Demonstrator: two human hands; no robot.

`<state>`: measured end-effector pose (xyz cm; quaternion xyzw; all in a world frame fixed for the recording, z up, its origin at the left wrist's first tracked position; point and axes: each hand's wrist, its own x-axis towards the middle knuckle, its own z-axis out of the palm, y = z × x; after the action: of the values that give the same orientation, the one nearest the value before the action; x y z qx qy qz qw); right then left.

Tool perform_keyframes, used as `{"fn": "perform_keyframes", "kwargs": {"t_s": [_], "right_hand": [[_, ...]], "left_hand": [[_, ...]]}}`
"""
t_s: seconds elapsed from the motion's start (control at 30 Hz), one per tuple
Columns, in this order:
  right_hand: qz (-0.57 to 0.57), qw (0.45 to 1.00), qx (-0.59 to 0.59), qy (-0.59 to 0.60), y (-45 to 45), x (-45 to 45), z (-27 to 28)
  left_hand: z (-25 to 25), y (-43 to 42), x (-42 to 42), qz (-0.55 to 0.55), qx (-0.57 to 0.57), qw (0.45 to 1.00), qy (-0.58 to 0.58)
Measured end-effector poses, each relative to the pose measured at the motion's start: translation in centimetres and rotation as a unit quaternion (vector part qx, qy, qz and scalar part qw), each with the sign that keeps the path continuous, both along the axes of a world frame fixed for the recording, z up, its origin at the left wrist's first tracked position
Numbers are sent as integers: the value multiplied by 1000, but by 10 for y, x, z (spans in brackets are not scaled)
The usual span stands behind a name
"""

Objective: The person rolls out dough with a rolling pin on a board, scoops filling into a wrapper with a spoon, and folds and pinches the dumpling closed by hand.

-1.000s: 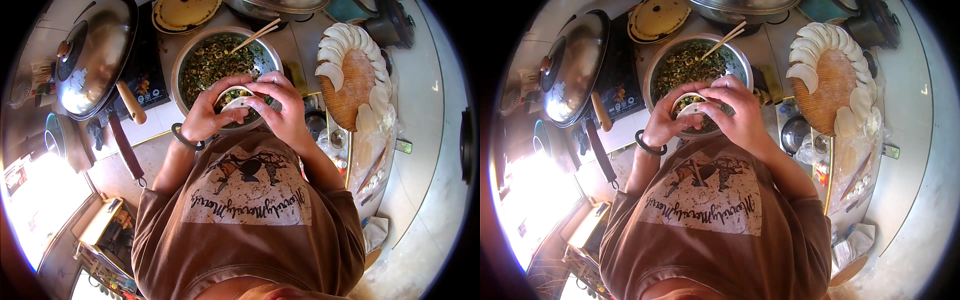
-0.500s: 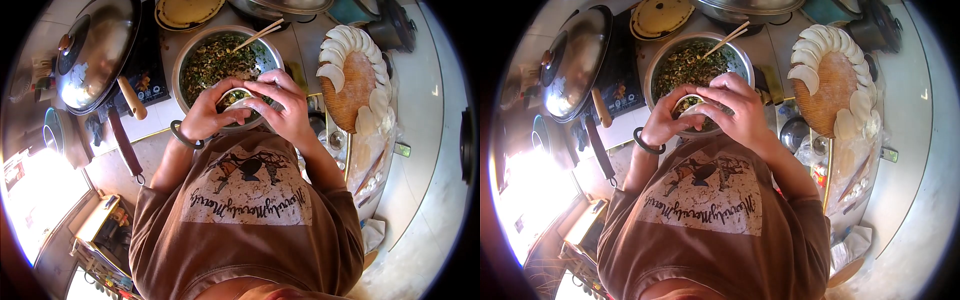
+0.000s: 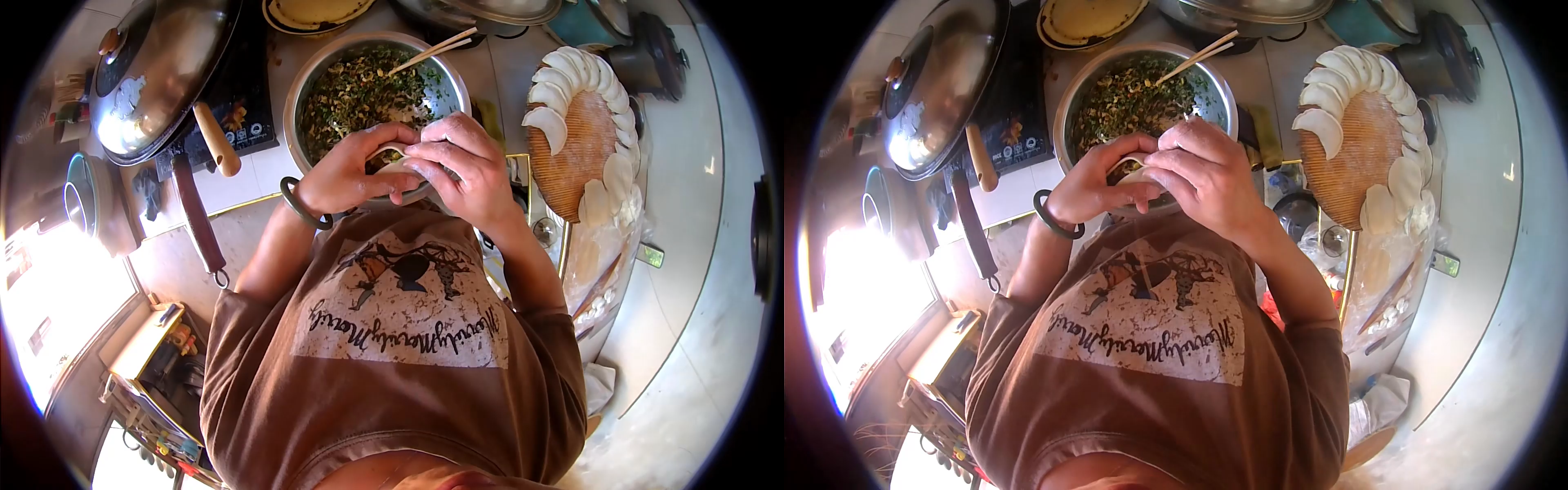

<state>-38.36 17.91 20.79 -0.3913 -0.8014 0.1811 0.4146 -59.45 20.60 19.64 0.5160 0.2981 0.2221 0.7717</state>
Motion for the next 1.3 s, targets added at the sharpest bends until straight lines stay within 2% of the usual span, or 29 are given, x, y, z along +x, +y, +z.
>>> {"fn": "perform_keyframes", "kwargs": {"t_s": [0.07, 0.13, 0.2, 0.3, 0.33, 0.4, 0.43, 0.5, 0.53, 0.63, 0.67, 0.77, 0.83, 0.9, 0.93, 1.03, 1.07, 1.13, 1.3], "right_hand": [[-2, 1000, 24, -2, 0, 2, -3], [-33, 999, 19, 8, -1, 3, 3], [-57, 998, 8, 16, -4, 5, 9], [-21, 1000, -20, -12, -3, 13, 3], [-18, 996, -86, 35, -5, 11, 4], [-11, 968, -215, 128, -9, 5, 8], [15, 966, -234, 112, -9, 6, 2], [69, 957, -269, 82, -10, 7, -15], [50, 943, -305, 126, -13, 5, -18], [55, 891, -396, 213, -14, 7, -17], [58, 870, -413, 263, -15, 7, -16], [73, 794, -446, 406, -14, 2, -18], [89, 733, -456, 496, -15, -3, -23], [61, 775, -443, 447, -16, -7, -16], [48, 794, -437, 421, -17, -10, -13], [7, 857, -374, 355, -21, -15, -11], [-5, 878, -349, 327, -21, -16, -10], [-33, 916, -296, 269, -22, -16, -8], [-47, 969, -180, 164, -17, -9, 3]], "left_hand": [[-4, 3, -2, -14, -24, 999, -20], [-7, 2, -1, -2, 29, 996, -81], [-1, 0, -2, -3, 15, 998, -63], [7, -2, -1, 6, -20, 1000, -11], [5, -3, 0, 15, -19, 1000, -7], [-5, -2, 2, 41, 132, 990, -5], [-8, -1, 3, 54, 206, 977, -4], [-9, 4, -3, 28, 140, 989, 37], [-9, 6, -4, 14, 107, 992, 58], [12, 0, -4, 72, 162, 984, 29], [21, -3, -5, 91, 127, 988, -13], [14, -11, -2, 138, 150, 979, -30], [4, -16, 1, 115, 177, 977, -6], [-3, -21, 2, 99, 204, 974, 19], [-2, -25, 5, 121, 171, 978, -13], [-10, -21, 3, 99, 139, 985, 27], [-14, -23, 5, 119, 99, 988, -12], [-18, -24, 6, 132, 103, 986, -12], [-21, -25, 9, 160, 98, 982, 2]]}}
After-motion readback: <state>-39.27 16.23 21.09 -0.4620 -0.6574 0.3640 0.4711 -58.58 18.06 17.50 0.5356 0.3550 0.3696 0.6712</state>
